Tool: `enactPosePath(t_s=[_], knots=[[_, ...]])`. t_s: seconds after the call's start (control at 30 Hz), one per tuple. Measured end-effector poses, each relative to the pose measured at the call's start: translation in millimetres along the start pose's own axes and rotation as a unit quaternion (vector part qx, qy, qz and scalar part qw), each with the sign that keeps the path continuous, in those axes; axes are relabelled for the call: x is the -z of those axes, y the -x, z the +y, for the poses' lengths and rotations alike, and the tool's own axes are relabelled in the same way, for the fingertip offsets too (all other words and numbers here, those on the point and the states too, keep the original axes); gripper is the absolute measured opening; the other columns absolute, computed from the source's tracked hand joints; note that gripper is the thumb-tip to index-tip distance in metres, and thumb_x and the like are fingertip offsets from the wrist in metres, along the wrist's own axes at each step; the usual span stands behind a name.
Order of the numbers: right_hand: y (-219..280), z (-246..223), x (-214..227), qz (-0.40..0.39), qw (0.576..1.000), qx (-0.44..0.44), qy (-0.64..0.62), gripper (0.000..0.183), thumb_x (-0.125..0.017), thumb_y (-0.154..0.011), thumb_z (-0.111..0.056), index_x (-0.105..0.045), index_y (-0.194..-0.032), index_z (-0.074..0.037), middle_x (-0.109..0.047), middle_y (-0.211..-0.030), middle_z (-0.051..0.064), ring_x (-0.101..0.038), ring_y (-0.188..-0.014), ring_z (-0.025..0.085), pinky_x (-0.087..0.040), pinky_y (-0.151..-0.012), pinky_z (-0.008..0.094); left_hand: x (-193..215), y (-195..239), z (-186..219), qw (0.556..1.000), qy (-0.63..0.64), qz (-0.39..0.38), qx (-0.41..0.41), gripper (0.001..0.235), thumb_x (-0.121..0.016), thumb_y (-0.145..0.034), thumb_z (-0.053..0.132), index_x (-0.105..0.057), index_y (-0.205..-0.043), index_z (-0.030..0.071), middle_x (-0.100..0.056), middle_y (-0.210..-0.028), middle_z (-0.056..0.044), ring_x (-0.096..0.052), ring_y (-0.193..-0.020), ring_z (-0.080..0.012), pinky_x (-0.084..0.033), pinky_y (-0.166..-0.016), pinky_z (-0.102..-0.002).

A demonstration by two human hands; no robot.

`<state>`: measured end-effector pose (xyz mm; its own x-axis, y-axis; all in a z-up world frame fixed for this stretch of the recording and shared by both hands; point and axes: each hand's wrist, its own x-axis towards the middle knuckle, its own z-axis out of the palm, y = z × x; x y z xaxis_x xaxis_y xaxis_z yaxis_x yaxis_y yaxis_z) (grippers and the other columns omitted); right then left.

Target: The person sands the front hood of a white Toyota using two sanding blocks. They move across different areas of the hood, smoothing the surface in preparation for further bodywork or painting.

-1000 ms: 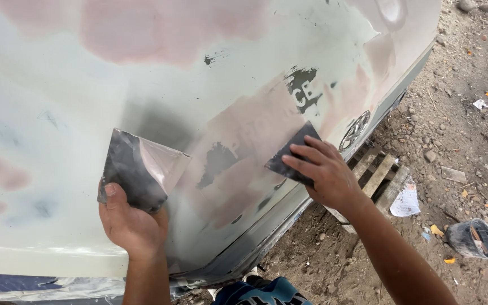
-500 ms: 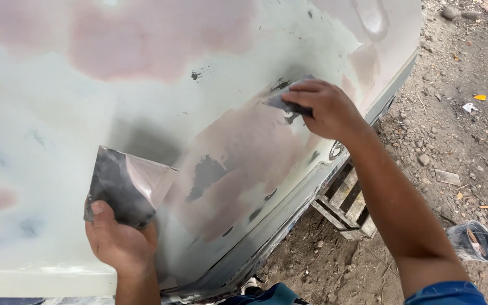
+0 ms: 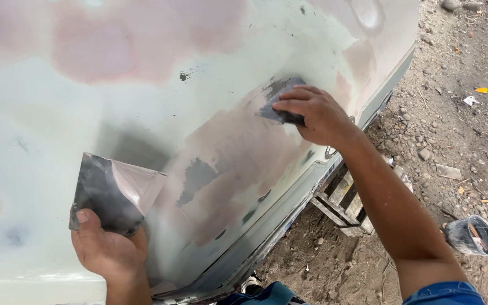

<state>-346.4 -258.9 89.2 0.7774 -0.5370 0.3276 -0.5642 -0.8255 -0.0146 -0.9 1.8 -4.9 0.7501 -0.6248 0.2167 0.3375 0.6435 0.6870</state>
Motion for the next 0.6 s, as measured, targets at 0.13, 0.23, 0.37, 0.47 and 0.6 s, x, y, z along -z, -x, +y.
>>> enactPosePath(t_s=[0.13, 0.23, 0.37, 0.47, 0.6], knots=[[28.3, -6.7, -3.7, -0.012, 1.0, -0.027, 0.01, 0.065, -0.075, -0.077, 0.003, -0.066, -0.134, -0.025, -0.065, -0.138, 0.007, -0.051, -0.139, 0.033, -0.041, -0.117, 0.051, 5.0, -0.2, -0.2, 0.999, -0.037, 0.025, 0.028, 0.045, -0.065, -0.11, 0.037, -0.057, -0.118, -0.007, -0.059, -0.101, -0.008, -0.056, -0.093, -0.0179, -0.047, -0.081, -0.03], [52.4, -11.1, -12.1, -0.013, 0.999, -0.042, 0.014, 0.068, -0.076, -0.074, 0.003, -0.065, -0.135, -0.025, -0.063, -0.141, 0.005, -0.047, -0.142, 0.033, -0.04, -0.119, 0.051, -1.8, 0.0, 3.6, 1.0, -0.024, 0.01, 0.012, 0.047, -0.065, -0.108, 0.036, -0.057, -0.127, -0.006, -0.061, -0.109, -0.009, -0.059, -0.102, -0.0189, -0.05, -0.091, -0.03], [84.7, -12.8, -25.4, 0.002, 0.999, -0.045, -0.002, 0.067, -0.076, -0.074, 0.001, -0.063, -0.135, -0.024, -0.061, -0.143, 0.006, -0.045, -0.144, 0.035, -0.04, -0.119, 0.05, 1.2, 0.0, 1.9, 1.0, -0.018, -0.001, 0.014, 0.046, -0.066, -0.109, 0.034, -0.057, -0.119, -0.01, -0.06, -0.108, -0.011, -0.056, -0.097, -0.019, -0.05, -0.09, -0.029], [96.5, -25.8, -8.0, -0.014, 0.999, -0.045, -0.001, 0.067, -0.075, -0.073, -0.001, -0.063, -0.134, -0.025, -0.063, -0.141, 0.005, -0.048, -0.141, 0.035, -0.041, -0.118, 0.049, 4.9, -1.0, -1.5, 1.0, -0.003, -0.012, 0.009, 0.046, -0.066, -0.109, 0.033, -0.057, -0.121, -0.01, -0.062, -0.11, -0.012, -0.057, -0.098, -0.0192, -0.051, -0.093, -0.029], [68.1, -22.0, 3.2, -0.028, 0.999, -0.021, 0.017, 0.059, -0.075, -0.079, -0.003, -0.063, -0.134, -0.023, -0.068, -0.135, 0.005, -0.056, -0.133, 0.032, -0.046, -0.113, 0.048, 2.9, -1.7, -1.9, 0.999, 0.029, 0.005, 0.019, 0.044, -0.066, -0.11, 0.031, -0.057, -0.129, -0.008, -0.063, -0.111, -0.012, -0.062, -0.102, -0.0201, -0.052, -0.095, -0.031]])
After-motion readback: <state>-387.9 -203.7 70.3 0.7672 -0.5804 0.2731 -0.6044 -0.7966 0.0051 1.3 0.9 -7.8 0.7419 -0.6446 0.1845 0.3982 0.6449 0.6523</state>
